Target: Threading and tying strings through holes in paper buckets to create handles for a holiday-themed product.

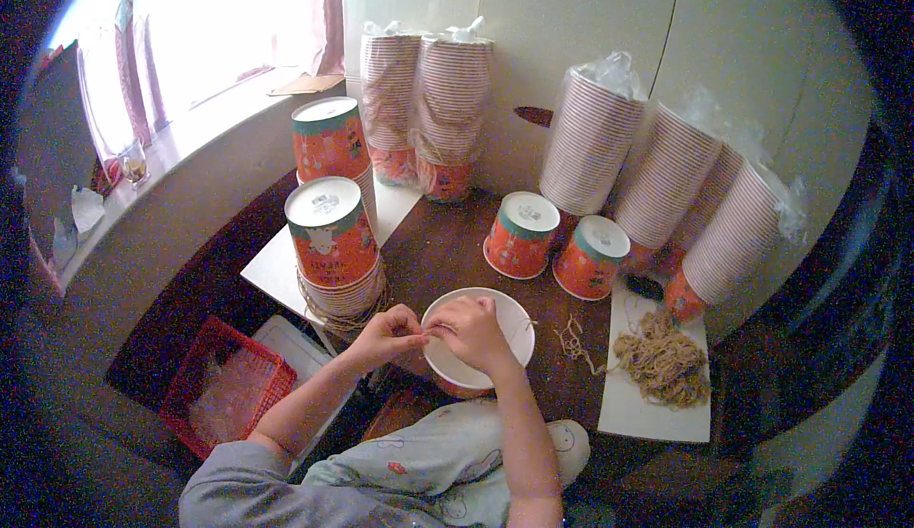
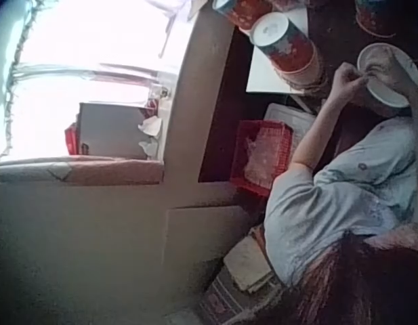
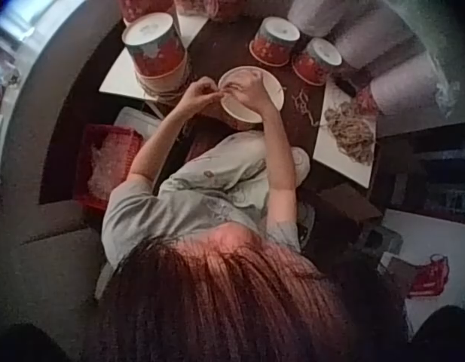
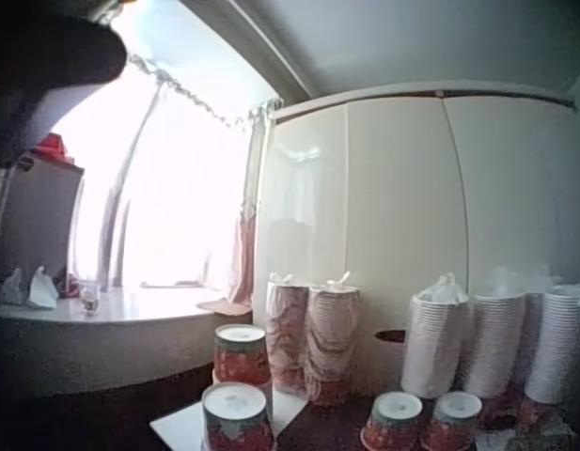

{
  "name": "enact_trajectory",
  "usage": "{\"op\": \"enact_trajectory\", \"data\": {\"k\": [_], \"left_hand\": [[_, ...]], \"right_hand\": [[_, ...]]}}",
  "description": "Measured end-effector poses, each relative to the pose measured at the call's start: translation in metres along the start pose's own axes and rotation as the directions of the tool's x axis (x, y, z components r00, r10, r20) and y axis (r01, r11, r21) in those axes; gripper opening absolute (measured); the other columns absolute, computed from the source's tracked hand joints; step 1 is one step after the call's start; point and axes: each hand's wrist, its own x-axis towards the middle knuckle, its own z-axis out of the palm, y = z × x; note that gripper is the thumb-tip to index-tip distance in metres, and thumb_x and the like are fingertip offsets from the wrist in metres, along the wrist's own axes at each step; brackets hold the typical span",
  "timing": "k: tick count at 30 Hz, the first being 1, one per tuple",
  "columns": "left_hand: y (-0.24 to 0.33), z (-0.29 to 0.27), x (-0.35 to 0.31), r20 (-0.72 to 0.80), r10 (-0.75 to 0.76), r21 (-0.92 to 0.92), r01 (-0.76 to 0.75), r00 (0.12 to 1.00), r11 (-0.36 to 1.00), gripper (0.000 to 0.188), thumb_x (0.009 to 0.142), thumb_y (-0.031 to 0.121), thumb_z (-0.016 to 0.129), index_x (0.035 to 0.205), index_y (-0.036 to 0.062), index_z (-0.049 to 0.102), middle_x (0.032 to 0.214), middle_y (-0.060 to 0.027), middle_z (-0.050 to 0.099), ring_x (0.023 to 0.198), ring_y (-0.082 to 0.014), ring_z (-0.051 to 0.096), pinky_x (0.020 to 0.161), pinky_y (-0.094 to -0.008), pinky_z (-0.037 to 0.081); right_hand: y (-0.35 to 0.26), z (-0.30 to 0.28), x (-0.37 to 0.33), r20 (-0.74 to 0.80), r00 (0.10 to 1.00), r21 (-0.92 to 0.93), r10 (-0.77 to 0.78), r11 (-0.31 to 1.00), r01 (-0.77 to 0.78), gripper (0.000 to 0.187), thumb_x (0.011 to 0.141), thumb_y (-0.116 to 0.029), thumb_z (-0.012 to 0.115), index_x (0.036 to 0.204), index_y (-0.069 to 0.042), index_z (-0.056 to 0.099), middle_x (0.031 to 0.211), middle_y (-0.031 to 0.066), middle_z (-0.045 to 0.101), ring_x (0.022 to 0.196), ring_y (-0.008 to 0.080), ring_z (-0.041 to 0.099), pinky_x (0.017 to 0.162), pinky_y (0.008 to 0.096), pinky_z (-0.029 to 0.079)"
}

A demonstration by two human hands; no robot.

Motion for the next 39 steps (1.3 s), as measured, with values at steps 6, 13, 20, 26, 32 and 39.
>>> {"op": "enact_trajectory", "data": {"k": [6,13,20,26,32,39], "left_hand": [[0.006,-0.001,-0.001,0.021,0.043,0.005,-0.044,0.999,0.999,0.017,0.071,0.013,0.068,0.069,0.0011,0.056,0.080,-0.0043,0.047,0.069,-0.0108,0.050,0.059,-0.0231,0.042],[0.005,0.003,-0.004,-0.079,0.069,0.163,-0.055,0.995,0.985,0.017,0.068,0.012,0.069,0.067,0.0031,0.055,0.077,-0.0022,0.048,0.072,-0.0106,0.048,0.061,-0.0223,0.039],[0.007,0.001,-0.004,-0.069,0.013,-0.040,-0.016,0.998,0.999,0.016,0.071,0.012,0.065,0.083,0.0028,0.061,0.083,-0.0055,0.050,0.078,-0.0119,0.051,0.069,-0.0239,0.043],[0.019,-0.005,0.001,0.014,0.147,0.205,-0.146,0.989,0.968,0.015,0.069,0.013,0.065,0.083,0.0064,0.063,0.080,-0.0047,0.052,0.078,-0.0163,0.050,0.068,-0.0268,0.042],[0.037,-0.010,0.007,0.165,0.366,0.564,-0.392,0.916,0.727,0.012,0.064,0.013,0.065,0.075,0.0089,0.063,0.078,-0.0051,0.054,0.078,-0.0227,0.049,0.070,-0.0328,0.041],[0.027,-0.016,0.008,0.229,0.328,0.591,-0.399,0.916,0.701,0.012,0.065,0.014,0.063,0.075,0.0095,0.063,0.079,-0.0056,0.054,0.079,-0.0236,0.049,0.070,-0.0339,0.041]], "right_hand": [[-0.004,0.008,0.003,-0.057,0.998,-0.058,-0.016,0.998,0.013,0.005,0.071,-0.015,0.059,0.074,-0.011,0.057,0.079,0.0034,0.058,0.082,0.0198,0.053,0.072,0.0360,0.033],[-0.009,0.011,0.000,0.173,0.941,0.389,0.292,0.857,-0.337,0.005,0.079,-0.010,0.051,0.082,-0.005,0.051,0.073,0.0056,0.053,0.067,0.0150,0.053,0.057,0.0281,0.042],[-0.009,-0.001,-0.001,0.213,0.943,0.467,0.256,0.821,-0.329,0.019,0.081,-0.008,0.051,0.099,-0.005,0.043,0.078,0.0002,0.051,0.073,0.0063,0.051,0.059,0.0205,0.041],[-0.011,-0.002,0.000,0.157,0.962,0.476,0.223,0.837,-0.271,0.022,0.079,-0.005,0.051,0.099,-0.005,0.042,0.079,0.0002,0.051,0.073,0.0060,0.051,0.059,0.0198,0.040],[-0.015,0.000,0.002,0.119,0.963,0.480,0.243,0.835,-0.270,0.022,0.078,-0.007,0.053,0.098,-0.006,0.043,0.080,0.0072,0.056,0.071,0.0158,0.056,0.063,0.0278,0.045],[-0.011,0.013,0.001,-0.005,0.943,0.582,0.332,0.768,-0.267,0.021,0.077,-0.001,0.053,0.093,-0.006,0.040,0.077,0.0027,0.050,0.070,0.0096,0.050,0.061,0.0228,0.042]]}}
